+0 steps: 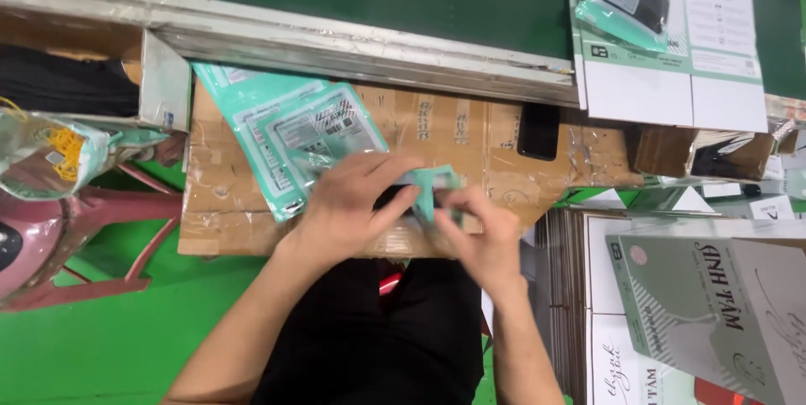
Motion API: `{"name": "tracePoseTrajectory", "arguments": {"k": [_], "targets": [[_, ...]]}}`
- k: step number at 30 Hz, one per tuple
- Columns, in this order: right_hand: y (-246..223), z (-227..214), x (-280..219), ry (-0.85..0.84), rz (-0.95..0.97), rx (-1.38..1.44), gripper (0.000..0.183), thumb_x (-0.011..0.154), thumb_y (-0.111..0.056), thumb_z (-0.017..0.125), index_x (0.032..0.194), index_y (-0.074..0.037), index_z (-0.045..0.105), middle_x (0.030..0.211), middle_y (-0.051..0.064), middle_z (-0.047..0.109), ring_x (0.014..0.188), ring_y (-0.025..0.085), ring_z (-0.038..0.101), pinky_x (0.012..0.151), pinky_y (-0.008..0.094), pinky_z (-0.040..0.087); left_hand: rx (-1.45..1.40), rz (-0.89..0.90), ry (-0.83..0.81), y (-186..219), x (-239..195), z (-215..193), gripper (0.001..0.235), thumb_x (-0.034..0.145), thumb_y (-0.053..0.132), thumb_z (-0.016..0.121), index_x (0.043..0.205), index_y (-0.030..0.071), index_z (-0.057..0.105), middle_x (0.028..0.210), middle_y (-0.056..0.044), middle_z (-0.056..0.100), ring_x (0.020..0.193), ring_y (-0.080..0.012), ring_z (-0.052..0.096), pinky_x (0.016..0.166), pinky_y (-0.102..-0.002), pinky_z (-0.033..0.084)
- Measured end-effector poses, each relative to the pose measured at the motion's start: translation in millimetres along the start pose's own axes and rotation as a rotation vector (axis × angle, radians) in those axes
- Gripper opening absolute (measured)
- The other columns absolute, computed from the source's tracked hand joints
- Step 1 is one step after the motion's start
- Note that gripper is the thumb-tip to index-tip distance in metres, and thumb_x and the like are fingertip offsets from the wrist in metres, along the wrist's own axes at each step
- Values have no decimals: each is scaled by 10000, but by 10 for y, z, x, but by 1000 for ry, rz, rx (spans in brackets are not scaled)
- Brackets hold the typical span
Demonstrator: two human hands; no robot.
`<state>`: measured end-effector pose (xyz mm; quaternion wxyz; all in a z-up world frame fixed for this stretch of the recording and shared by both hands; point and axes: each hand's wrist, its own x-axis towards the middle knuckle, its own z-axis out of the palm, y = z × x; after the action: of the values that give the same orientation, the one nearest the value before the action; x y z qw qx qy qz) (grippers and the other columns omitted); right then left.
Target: The recorder is packing black face masks into individual green plastic pouches, grouping them, and then packing them into cardboard boxes while sealing them with a tape dispenser.
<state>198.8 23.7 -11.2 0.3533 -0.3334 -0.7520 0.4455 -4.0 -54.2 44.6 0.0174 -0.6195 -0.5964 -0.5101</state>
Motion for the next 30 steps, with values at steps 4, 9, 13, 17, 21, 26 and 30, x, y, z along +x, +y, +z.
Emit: {"name": "tracePoseTrajectory", "arguments": {"k": [4, 9, 13, 17, 21, 26, 30], "targets": [[70, 25, -28, -3, -107, -78, 142, 830, 24, 775, 929, -14, 680, 868, 89, 748, 844, 188, 737, 753, 270, 566, -225, -198, -288, -221, -231, 299, 196, 879, 122, 790, 1058, 61, 742, 995, -104, 757, 935, -306, 728, 822, -399, 568], [-229, -42, 128, 291, -159, 72, 210, 811, 61, 644, 999, -17, 591, 1037, 50, 667, 1000, 180, 657, 866, 250, 527, -640, -472, 2, -137, -470, 499, 116, 975, 60, 717, 1083, 38, 750, 974, -41, 771, 904, -136, 708, 834, -287, 570], [429, -214, -48, 430, 127, 327, 199, 911, 47, 661, 1109, 27, 660, 1003, -6, 657, 883, 63, 592, 801, 203, 481, -853, -757, 156, -173, -507, 562, 123, 982, 54, 702, 1086, 7, 747, 896, -3, 719, 805, -52, 629, 730, -237, 524], [680, -259, -94, 420, 272, 602, 88, 980, 23, 683, 1068, 26, 690, 929, 17, 687, 790, 53, 600, 732, 199, 472, -356, -524, -40, -148, -435, 480, 86, 962, 90, 734, 984, 7, 730, 812, -38, 719, 693, -71, 636, 650, -236, 517], [625, -223, -65, 476, 283, 693, 60, 1009, -6, 685, 1055, 23, 661, 944, 30, 695, 817, 70, 625, 767, 218, 503, -301, -683, -106, -97, -392, 602, 120, 940, 100, 752, 886, -6, 737, 705, -77, 690, 588, -138, 580, 576, -281, 448], [661, -253, -71, 317, 403, 657, 277, 909, -6, 700, 1175, -10, 626, 962, -1, 662, 839, 75, 632, 763, 242, 533, -465, -568, -94, -78, -257, 732, 136, 903, 138, 739, 936, 6, 739, 856, -61, 733, 760, -153, 720, 685, -299, 555], [1082, -462, 235, 345, 348, 501, 329, 933, -18, 722, 1240, 9, 609, 1000, 44, 635, 867, 121, 607, 764, 262, 506, -272, -283, -129, -640, 67, 886, 258, 918, 220, 771, 1089, 34, 720, 1163, -145, 699, 1122, -315, 642, 978, -418, 505]]}}
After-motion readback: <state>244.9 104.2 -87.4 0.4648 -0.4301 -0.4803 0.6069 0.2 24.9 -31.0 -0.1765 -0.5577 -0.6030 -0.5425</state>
